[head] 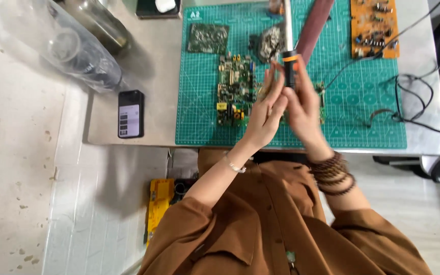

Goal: Soldering components on a green motherboard at a workbench and checking a smartphone for reference.

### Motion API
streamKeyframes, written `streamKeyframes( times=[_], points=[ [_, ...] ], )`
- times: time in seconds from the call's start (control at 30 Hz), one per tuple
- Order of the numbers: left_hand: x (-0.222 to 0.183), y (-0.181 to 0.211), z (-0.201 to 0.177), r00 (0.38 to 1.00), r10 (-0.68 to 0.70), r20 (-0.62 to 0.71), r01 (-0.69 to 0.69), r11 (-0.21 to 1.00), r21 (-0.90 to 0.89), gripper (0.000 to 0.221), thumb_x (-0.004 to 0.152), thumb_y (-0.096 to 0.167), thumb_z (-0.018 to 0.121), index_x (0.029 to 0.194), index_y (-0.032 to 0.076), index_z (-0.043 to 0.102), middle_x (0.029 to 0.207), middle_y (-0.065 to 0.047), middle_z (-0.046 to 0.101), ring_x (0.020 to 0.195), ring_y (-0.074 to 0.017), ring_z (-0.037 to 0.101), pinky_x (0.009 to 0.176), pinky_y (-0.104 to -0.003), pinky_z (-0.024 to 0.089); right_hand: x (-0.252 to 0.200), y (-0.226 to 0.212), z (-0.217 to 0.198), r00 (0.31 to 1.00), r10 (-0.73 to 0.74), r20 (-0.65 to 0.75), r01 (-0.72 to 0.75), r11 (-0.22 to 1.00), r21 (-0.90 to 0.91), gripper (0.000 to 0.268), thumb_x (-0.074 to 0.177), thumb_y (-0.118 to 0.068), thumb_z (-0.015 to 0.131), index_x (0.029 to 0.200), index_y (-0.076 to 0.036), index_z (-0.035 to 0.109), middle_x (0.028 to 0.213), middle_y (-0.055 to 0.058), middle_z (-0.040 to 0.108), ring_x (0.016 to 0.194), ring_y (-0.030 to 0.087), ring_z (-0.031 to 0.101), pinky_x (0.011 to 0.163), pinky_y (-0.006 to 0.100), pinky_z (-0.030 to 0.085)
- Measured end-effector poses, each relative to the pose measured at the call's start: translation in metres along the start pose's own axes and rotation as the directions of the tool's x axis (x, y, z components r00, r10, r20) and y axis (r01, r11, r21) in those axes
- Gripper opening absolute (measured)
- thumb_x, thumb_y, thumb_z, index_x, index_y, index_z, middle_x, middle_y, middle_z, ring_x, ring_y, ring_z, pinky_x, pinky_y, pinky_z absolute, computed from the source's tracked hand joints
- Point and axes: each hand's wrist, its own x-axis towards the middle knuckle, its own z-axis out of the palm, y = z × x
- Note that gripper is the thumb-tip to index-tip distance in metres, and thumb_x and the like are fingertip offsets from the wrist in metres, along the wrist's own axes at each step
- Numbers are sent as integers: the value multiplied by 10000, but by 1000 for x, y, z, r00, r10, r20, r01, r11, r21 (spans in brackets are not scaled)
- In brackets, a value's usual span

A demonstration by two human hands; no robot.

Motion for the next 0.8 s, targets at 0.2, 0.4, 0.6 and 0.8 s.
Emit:
streamKeyframes(
  times=[0.2, 0.4, 0.6, 0.8],
  points=[
    [-13, -24, -53, 999, 7, -49, -3, 998, 70, 416, 1046, 359, 495, 1346, 91, 598, 1350, -148, 600, 1311, -301, 530, 1161, -465, 361, 34, 46, -120, 982, -1, 188, 125, 746, -654, 446, 1000, 84, 624, 1437, 41, 549, 1194, 207, 662, 927, 371, 690, 745, 432, 591],
    [-57, -54, -114, 983, -82, -162, 153, 853, 500, 366, 1044, 323, 486, 1309, 103, 611, 1281, -123, 652, 919, -177, 662, 752, -308, 555, 52, 82, -188, 953, -59, 298, 300, 27, -953, 176, 1187, -52, 626, 1334, -81, 718, 1120, 32, 715, 993, 183, 607, 920, 286, 484],
    [-62, -46, -114, 959, -142, -247, 251, 830, 499, 375, 1048, 325, 453, 1306, 100, 604, 1295, -101, 640, 376, -62, 236, 414, -215, 312, 67, 77, -184, 885, -424, 194, -40, -484, -874, 329, 846, -34, 605, 1050, -283, 670, 1053, -131, 603, 859, -13, 547, 594, 83, 432],
    [-63, -47, -110, 969, -133, -209, 227, 816, 532, 401, 1049, 301, 472, 1375, 76, 535, 1304, -117, 621, 1179, -265, 623, 982, -372, 528, 48, 106, -155, 980, -88, 177, 197, 487, -851, 291, 961, 169, 638, 1244, 101, 653, 1088, 222, 581, 1014, 387, 488, 884, 452, 391]
  ],
)
